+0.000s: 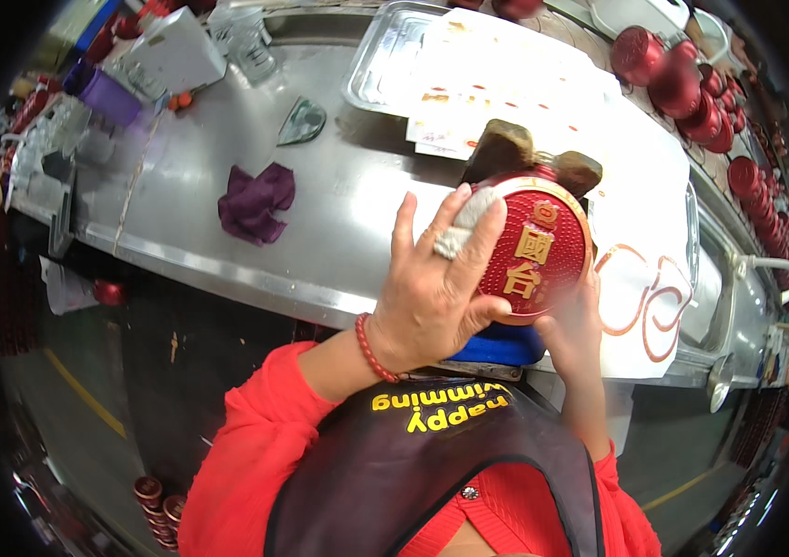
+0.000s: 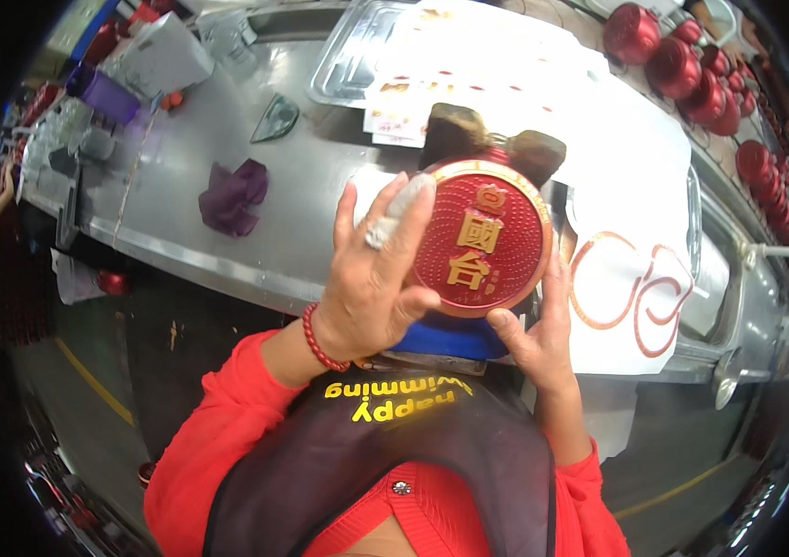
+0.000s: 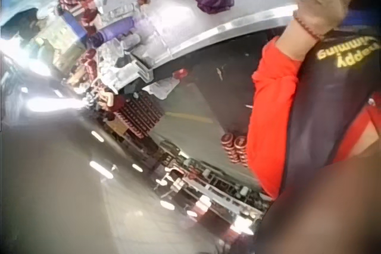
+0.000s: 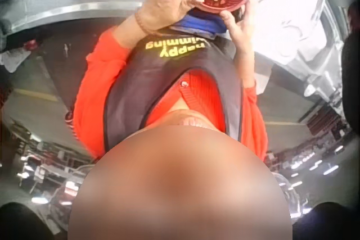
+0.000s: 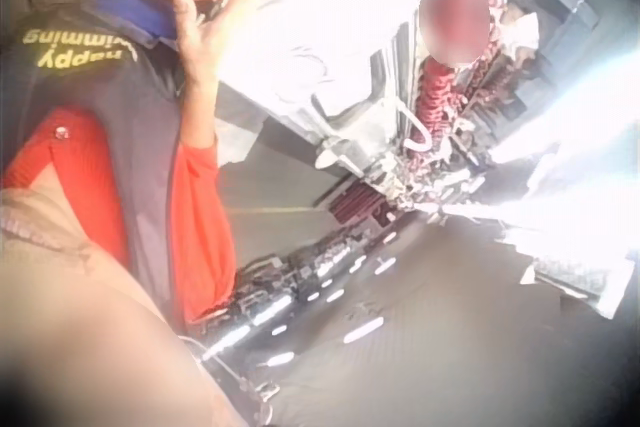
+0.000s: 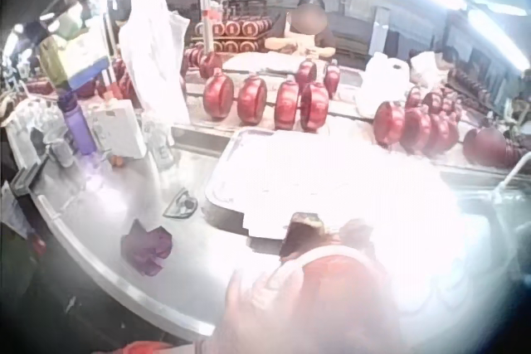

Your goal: The person applies gold stickers to a red spherical ornament mounted in a blue holder, then wipes the surface with a green sponge and a purple cloth. The person repeats this process on multiple ornaments, placing finished items aside.

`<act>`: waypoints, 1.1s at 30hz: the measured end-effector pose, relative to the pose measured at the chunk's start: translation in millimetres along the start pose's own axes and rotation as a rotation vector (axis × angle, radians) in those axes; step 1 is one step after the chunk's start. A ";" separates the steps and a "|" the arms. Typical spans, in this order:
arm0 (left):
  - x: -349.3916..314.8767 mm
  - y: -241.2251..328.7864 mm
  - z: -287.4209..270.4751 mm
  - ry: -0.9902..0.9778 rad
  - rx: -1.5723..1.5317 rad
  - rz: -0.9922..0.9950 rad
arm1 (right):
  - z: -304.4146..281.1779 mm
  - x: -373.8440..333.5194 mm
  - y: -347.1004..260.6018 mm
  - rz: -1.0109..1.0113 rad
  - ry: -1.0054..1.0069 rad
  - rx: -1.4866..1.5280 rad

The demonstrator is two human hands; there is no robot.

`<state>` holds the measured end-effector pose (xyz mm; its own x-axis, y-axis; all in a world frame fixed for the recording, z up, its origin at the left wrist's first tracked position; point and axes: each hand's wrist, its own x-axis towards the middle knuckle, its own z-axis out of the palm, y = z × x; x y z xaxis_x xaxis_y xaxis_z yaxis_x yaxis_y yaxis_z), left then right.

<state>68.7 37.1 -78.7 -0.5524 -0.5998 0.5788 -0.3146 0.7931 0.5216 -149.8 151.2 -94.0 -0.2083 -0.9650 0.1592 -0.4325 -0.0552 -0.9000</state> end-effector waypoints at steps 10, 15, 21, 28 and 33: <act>109.7 -7.7 10.0 -0.407 0.099 0.475 | -8.3 -12.3 16.2 -0.063 -0.015 -0.168; 100.3 30.4 29.9 -0.498 0.138 0.684 | -23.4 -28.5 29.0 0.086 0.109 0.016; 18.9 38.1 14.8 -0.447 0.270 0.626 | -44.3 -39.2 1.5 -0.033 0.397 0.172; -69.8 26.0 16.5 -0.166 0.448 0.190 | -4.6 -16.1 -3.9 -0.231 0.245 -0.048; -83.7 23.7 27.9 -0.079 0.300 0.016 | -13.1 -4.3 9.7 -0.202 0.329 -0.079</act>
<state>85.9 109.0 -132.3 -0.6136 -0.5861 0.5291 -0.5124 0.8054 0.2980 -164.6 158.1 -98.1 -0.3766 -0.8020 0.4636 -0.5570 -0.2038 -0.8051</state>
